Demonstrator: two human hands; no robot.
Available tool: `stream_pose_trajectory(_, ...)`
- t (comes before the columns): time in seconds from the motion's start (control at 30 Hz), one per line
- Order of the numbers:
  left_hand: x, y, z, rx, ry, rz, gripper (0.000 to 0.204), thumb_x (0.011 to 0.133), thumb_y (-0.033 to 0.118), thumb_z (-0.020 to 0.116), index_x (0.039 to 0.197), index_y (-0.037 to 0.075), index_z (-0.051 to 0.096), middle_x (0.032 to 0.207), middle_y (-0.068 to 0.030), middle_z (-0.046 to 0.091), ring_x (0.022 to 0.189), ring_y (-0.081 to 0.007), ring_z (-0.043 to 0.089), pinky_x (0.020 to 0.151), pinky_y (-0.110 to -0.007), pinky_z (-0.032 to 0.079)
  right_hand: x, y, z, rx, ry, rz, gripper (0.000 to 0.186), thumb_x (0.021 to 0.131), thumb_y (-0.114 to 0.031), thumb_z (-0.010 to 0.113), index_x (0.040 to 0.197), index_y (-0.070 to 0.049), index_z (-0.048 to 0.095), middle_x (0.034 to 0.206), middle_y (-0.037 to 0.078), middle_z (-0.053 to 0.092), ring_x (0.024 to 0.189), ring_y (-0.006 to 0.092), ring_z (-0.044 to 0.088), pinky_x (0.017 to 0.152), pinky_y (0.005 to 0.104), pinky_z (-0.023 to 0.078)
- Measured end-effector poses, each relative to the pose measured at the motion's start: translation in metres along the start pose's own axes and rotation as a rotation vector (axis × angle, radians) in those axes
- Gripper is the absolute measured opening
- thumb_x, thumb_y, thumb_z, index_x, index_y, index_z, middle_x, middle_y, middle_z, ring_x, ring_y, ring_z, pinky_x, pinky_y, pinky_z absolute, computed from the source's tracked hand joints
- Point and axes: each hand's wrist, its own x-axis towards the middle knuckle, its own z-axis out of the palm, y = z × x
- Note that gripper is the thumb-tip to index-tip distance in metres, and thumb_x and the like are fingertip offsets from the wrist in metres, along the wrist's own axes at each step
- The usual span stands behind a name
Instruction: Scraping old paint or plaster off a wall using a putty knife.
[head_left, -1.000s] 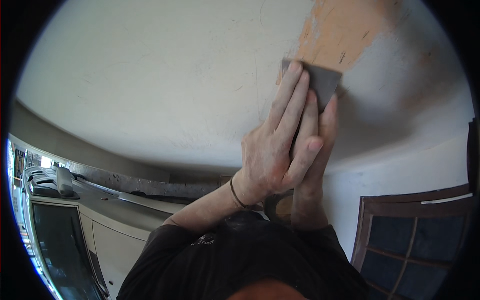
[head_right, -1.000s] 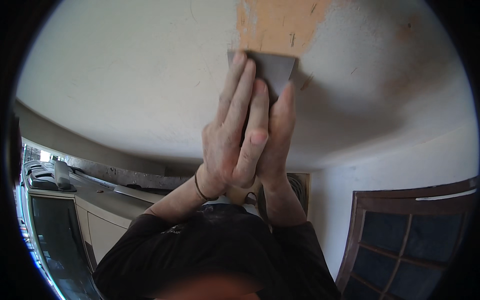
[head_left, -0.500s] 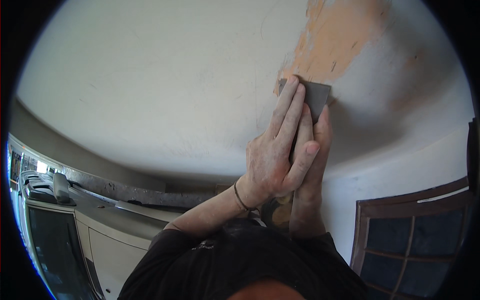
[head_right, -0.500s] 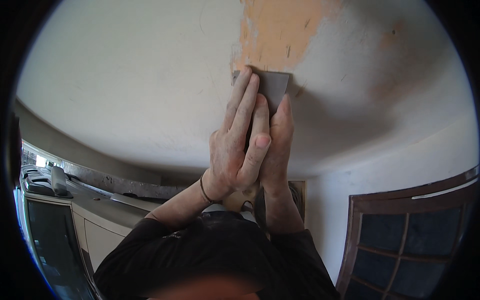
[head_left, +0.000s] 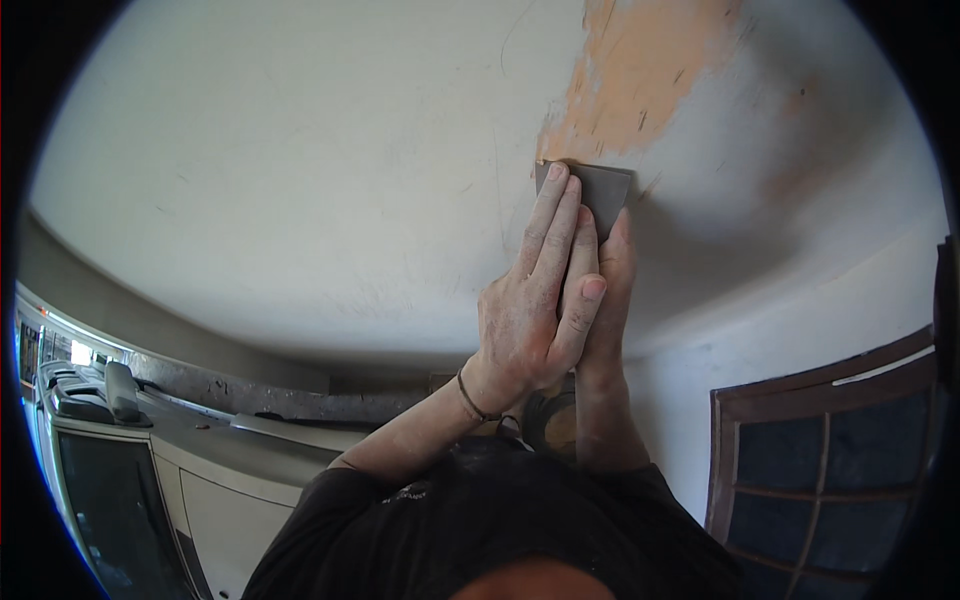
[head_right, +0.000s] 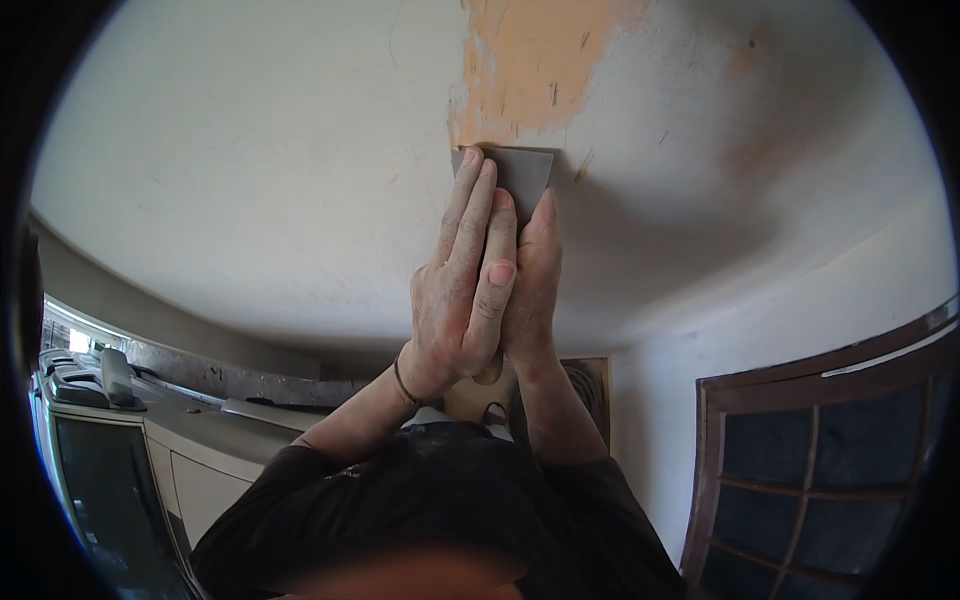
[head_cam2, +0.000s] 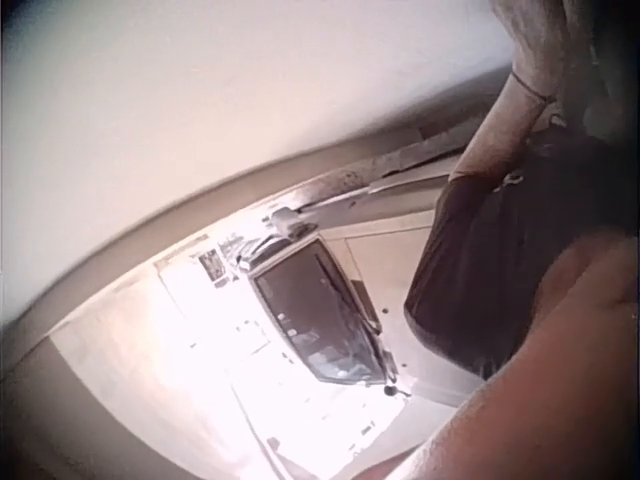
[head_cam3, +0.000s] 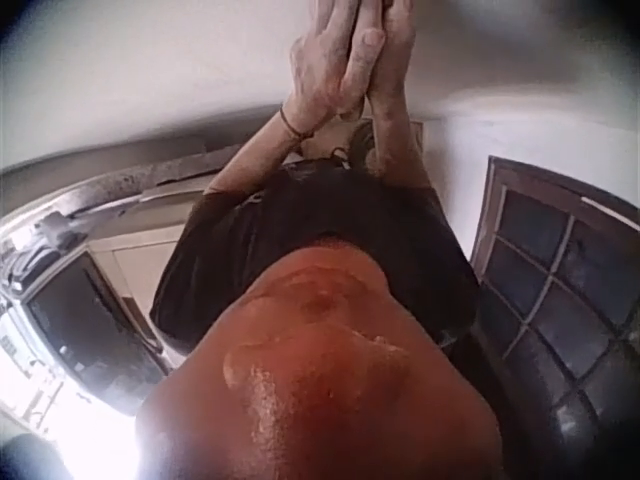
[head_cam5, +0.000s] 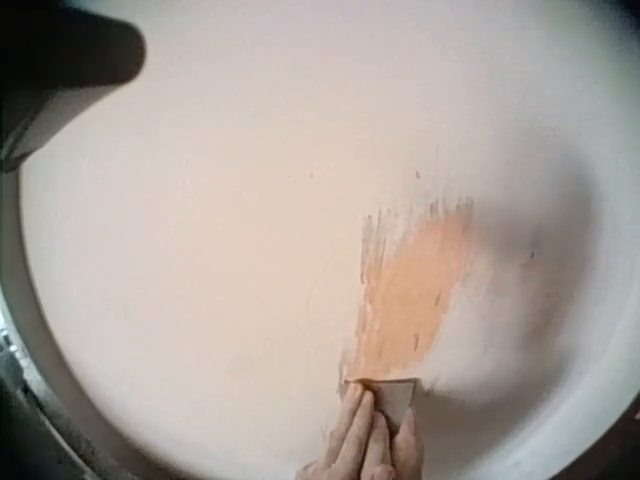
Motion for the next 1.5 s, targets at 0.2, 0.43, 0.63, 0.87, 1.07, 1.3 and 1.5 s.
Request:
stream_pose_trajectory(0.2, 0.038, 0.020, -0.005, 0.003, -0.004, 0.071, 0.051, 0.103, 0.021, 0.041, 0.137, -0.017, 0.047, 0.150, -0.0366, 0.038, 0.139, -0.0479, 0.043, 0.102, -0.041, 0.050, 0.023, -0.016, -0.013, -0.105, 0.070, -0.558, 0.034, 0.108, -0.028, 0.042, 0.121, 0.002, 0.050, 0.107, 0.013, 0.060, 0.097, 0.0223, 0.058, 0.085, 0.0350, 0.048)
stream_pose_trajectory(0.43, 0.035, 0.014, -0.006, -0.023, 0.047, 0.055, 0.059, 0.102, 0.027, 0.046, 0.143, -0.015, 0.042, 0.151, -0.0343, 0.038, 0.131, -0.0437, 0.051, 0.094, -0.039, 0.053, 0.025, -0.034, -0.002, -0.048, 0.034, -0.385, 0.035, 0.108, -0.029, 0.043, 0.124, 0.001, 0.050, 0.107, 0.011, 0.059, 0.096, 0.0214, 0.058, 0.084, 0.0346, 0.048)
stream_pose_trajectory(0.63, 0.015, 0.009, -0.007, -0.099, 0.012, 0.001, 0.058, 0.105, 0.027, 0.039, 0.143, -0.016, 0.040, 0.152, -0.0371, 0.034, 0.142, -0.0487, 0.037, 0.109, -0.044, 0.044, 0.021, -0.041, 0.008, 0.026, 0.112, -0.402, 0.032, 0.107, -0.027, 0.045, 0.121, 0.001, 0.050, 0.102, 0.010, 0.059, 0.091, 0.0194, 0.056, 0.079, 0.0330, 0.048)
stream_pose_trajectory(0.87, 0.015, 0.022, -0.008, -0.150, -0.040, -0.068, 0.062, 0.105, 0.031, 0.042, 0.145, -0.016, 0.037, 0.153, -0.0371, 0.033, 0.142, -0.0481, 0.037, 0.108, -0.044, 0.044, 0.012, -0.032, -0.005, -0.026, 0.039, -0.282, 0.028, 0.107, -0.026, 0.045, 0.109, 0.001, 0.052, 0.095, 0.009, 0.059, 0.086, 0.0166, 0.054, 0.074, 0.0316, 0.047)
stream_pose_trajectory(1.07, 0.017, 0.015, -0.002, -0.142, -0.004, -0.042, 0.066, 0.101, 0.031, 0.053, 0.146, -0.014, 0.035, 0.153, -0.0348, 0.034, 0.130, -0.0444, 0.053, 0.091, -0.039, 0.057, 0.016, -0.033, -0.007, 0.051, 0.023, -0.224, 0.028, 0.107, -0.027, 0.046, 0.107, 0.001, 0.052, 0.093, 0.008, 0.060, 0.083, 0.0164, 0.055, 0.072, 0.0319, 0.047)
stream_pose_trajectory(1.3, 0.022, 0.010, 0.009, -0.046, 0.041, 0.037, 0.064, 0.101, 0.030, 0.052, 0.147, -0.013, 0.035, 0.154, -0.0302, 0.036, 0.130, -0.0423, 0.054, 0.092, -0.038, 0.056, 0.018, -0.029, -0.013, 0.152, 0.021, -0.172, 0.029, 0.107, -0.028, 0.046, 0.104, 0.001, 0.051, 0.091, 0.008, 0.060, 0.080, 0.0160, 0.056, 0.069, 0.0323, 0.048)
stream_pose_trajectory(1.5, 0.024, 0.008, 0.007, -0.128, 0.036, 0.020, 0.058, 0.107, 0.029, 0.038, 0.143, -0.016, 0.039, 0.152, -0.0347, 0.035, 0.141, -0.0467, 0.040, 0.112, -0.045, 0.041, 0.035, -0.014, -0.010, 0.061, -0.030, -0.220, 0.031, 0.106, -0.029, 0.048, 0.112, 0.001, 0.049, 0.101, 0.010, 0.059, 0.091, 0.0179, 0.055, 0.079, 0.0339, 0.048)
